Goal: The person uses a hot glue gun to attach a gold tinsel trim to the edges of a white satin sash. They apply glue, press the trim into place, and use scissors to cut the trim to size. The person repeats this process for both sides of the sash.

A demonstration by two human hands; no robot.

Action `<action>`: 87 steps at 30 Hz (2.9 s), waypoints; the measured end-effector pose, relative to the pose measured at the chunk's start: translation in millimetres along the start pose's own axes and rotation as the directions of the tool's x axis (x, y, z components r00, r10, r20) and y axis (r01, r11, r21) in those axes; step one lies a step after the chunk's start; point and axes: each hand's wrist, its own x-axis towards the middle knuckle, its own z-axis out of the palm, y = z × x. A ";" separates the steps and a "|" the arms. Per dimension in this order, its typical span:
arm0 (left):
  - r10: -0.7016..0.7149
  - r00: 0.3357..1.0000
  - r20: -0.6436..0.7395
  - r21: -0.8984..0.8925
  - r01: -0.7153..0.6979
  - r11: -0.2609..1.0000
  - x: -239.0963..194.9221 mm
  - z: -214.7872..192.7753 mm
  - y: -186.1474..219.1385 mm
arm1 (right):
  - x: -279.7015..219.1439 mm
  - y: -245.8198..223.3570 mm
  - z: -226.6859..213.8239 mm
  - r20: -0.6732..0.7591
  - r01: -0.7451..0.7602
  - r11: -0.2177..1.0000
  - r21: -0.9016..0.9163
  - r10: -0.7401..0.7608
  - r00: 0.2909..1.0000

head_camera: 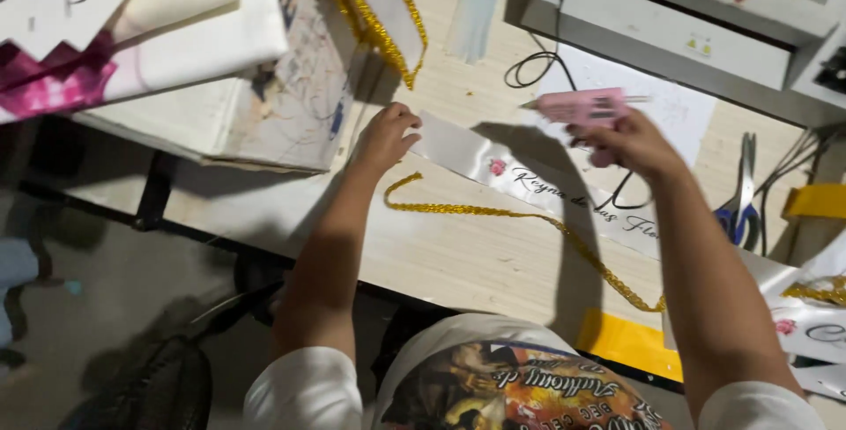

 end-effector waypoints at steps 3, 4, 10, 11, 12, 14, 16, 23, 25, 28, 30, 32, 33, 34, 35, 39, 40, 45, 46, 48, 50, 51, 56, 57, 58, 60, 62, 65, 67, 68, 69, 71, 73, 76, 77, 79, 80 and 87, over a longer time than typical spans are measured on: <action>-0.047 0.998 0.042 -0.034 0.048 0.998 3.0 0.7 0.4 | 30.6 -4.3 51.6 0.059 -0.117 0.986 -0.117 0.124 0.991; -0.080 0.995 0.065 -0.061 0.084 0.995 4.7 -0.9 1.9 | 43.2 -2.3 65.8 0.126 -0.123 0.978 -0.166 0.145 0.981; -0.083 0.992 0.099 -0.060 0.089 0.994 15.4 -0.3 -7.4 | 80.5 36.9 130.3 0.320 -0.093 0.996 -0.014 0.093 0.943; -0.086 0.991 0.098 -0.061 0.092 0.994 17.2 -3.3 -8.8 | 79.7 40.3 133.4 0.322 -0.095 0.995 -0.016 0.095 0.942; -0.064 0.987 0.146 -0.087 0.077 0.993 18.9 -6.5 -10.4 | 79.0 43.8 136.6 0.309 -0.073 0.997 -0.039 0.081 0.948; -0.046 0.981 0.190 -0.113 0.069 0.991 24.5 -11.6 -14.9 | 78.1 45.5 141.1 0.301 -0.051 0.997 -0.064 0.068 0.951; -0.033 0.959 0.283 -0.116 0.069 0.991 30.7 -11.5 -19.3 | 74.5 45.0 142.1 0.301 -0.045 0.993 -0.112 0.077 0.951; -0.017 0.930 0.366 -0.174 0.087 0.981 40.9 -9.2 -28.0 | 74.1 2.0 165.9 0.066 -0.245 0.913 -0.328 0.280 0.958; 0.010 0.935 0.354 -0.219 0.072 0.973 40.3 -9.1 -30.7 | 71.3 -12.7 175.0 0.178 -0.091 0.943 -0.321 0.155 0.972; 0.024 0.943 0.331 -0.243 0.061 0.968 38.4 -6.8 -33.4 | 83.5 12.2 175.8 0.223 0.046 0.949 -0.313 0.026 0.974; 0.028 0.945 0.327 -0.236 0.053 0.970 38.7 -3.4 -36.8 | 80.6 0.1 182.9 0.195 -0.002 0.934 -0.358 0.077 0.978; 0.034 0.945 0.324 -0.228 0.043 0.973 38.6 -1.4 -39.4 | 79.7 -8.3 189.5 0.165 -0.049 0.916 -0.398 0.124 0.979; 0.030 0.949 0.313 -0.217 0.041 0.975 38.5 -0.2 -39.8 | 80.0 -10.5 191.7 0.161 -0.044 0.912 -0.407 0.119 0.980; 0.026 0.953 0.302 -0.206 0.038 0.978 38.5 1.0 -39.9 | 80.1 -12.8 193.8 0.158 -0.038 0.908 -0.416 0.113 0.981; 0.026 0.953 0.302 -0.207 0.039 0.978 38.5 1.0 -40.2 | 81.4 -11.7 194.2 0.158 -0.039 0.908 -0.416 0.115 0.981; 0.029 0.963 0.269 -0.204 0.028 0.979 37.9 4.9 -43.2 | 88.2 -5.0 193.9 0.183 -0.011 0.890 -0.455 0.105 0.978; 0.035 0.968 0.247 -0.211 0.019 0.977 36.9 6.9 -44.4 | 89.9 -2.5 193.6 0.195 -0.011 0.889 -0.457 0.113 0.974; 0.015 0.967 0.254 -0.193 0.036 0.981 37.5 3.8 -40.9 | 87.5 -9.4 198.0 0.171 -0.026 0.885 -0.464 0.118 0.978; 0.003 0.965 0.263 -0.189 0.048 0.981 38.0 3.9 -40.8 | 87.7 -9.1 198.2 0.164 -0.030 0.875 -0.483 0.124 0.979; 0.010 0.965 0.261 -0.190 0.041 0.981 37.5 4.2 -42.0 | 86.9 -10.9 199.1 0.159 -0.036 0.866 -0.499 0.132 0.979; 0.019 0.965 0.260 -0.193 0.033 0.981 37.3 4.4 -41.6 | 84.0 -16.7 201.4 0.151 -0.042 0.856 -0.515 0.139 0.979; 0.015 0.966 0.260 -0.187 0.035 0.982 37.6 3.8 -41.0 | 82.1 -21.9 203.7 0.136 -0.066 0.847 -0.527 0.160 0.978; 0.034 0.967 0.251 -0.161 0.007 0.987 37.8 2.7 -41.6 | 85.4 -15.1 204.9 0.132 -0.061 0.844 -0.533 0.154 0.979; 0.032 0.967 0.252 -0.156 0.008 0.988 37.6 2.8 -41.4 | 84.3 -17.8 206.3 0.126 -0.056 0.833 -0.550 0.149 0.981; 0.030 0.967 0.253 -0.152 0.009 0.988 37.4 2.8 -41.3 | 83.2 -20.4 207.7 0.120 -0.052 0.822 -0.566 0.145 0.982; 0.023 0.966 0.259 -0.145 0.016 0.989 37.0 1.3 -39.1 | 83.6 -17.9 207.6 0.122 -0.048 0.819 -0.572 0.143 0.982; 0.017 0.964 0.264 -0.138 0.020 0.990 37.9 -0.5 -37.4 | 84.7 -15.6 206.6 0.123 -0.043 0.815 -0.578 0.140 0.983; 0.030 0.963 0.269 -0.118 0.002 0.993 38.1 -1.7 -37.6 | 84.2 -16.1 206.9 0.132 -0.026 0.818 -0.575 0.125 0.983; 0.026 0.962 0.273 -0.130 0.010 0.991 38.1 -0.2 -39.3 | 81.1 -23.6 208.6 0.115 -0.069 0.812 -0.579 0.165 0.980; 0.027 0.961 0.274 -0.130 0.009 0.992 38.7 -4.7 -33.0 | 82.8 -18.9 206.5 0.114 -0.069 0.813 -0.578 0.164 0.980; -0.026 0.955 0.296 -0.118 0.064 0.991 38.8 -9.0 -26.5 | 84.1 -13.8 204.6 0.123 -0.055 0.821 -0.568 0.151 0.981; -0.079 0.945 0.319 -0.104 0.117 0.988 38.7 -12.2 -21.5 | 83.4 -12.4 202.9 0.132 -0.043 0.830 -0.556 0.139 0.981; -0.074 0.942 0.326 -0.143 0.127 0.982 38.4 -10.0 -24.4 | 79.1 -19.8 203.2 0.113 -0.084 0.826 -0.557 0.176 0.978; -0.036 0.945 0.324 -0.145 0.087 0.986 37.4 -12.3 -25.0 | 78.7 -12.6 197.8 0.122 -0.063 0.829 -0.556 0.156 0.980; -0.035 0.945 0.325 -0.144 0.086 0.986 37.9 -13.6 -23.3 | 76.3 -16.2 197.3 0.121 -0.064 0.830 -0.554 0.156 0.980; -0.068 0.933 0.353 -0.162 0.132 0.978 38.6 -16.2 -19.8 | 71.2 -23.3 196.4 0.093 -0.121 0.823 -0.555 0.206 0.974; -0.067 0.932 0.355 -0.161 0.132 0.978 38.1 -16.2 -20.0 | 68.4 -26.3 196.2 0.092 -0.122 0.824 -0.554 0.207 0.974; -0.070 0.930 0.360 -0.163 0.137 0.977 38.3 -16.8 -19.3 | 60.0 -28.7 188.3 0.067 -0.177 0.825 -0.537 0.251 0.966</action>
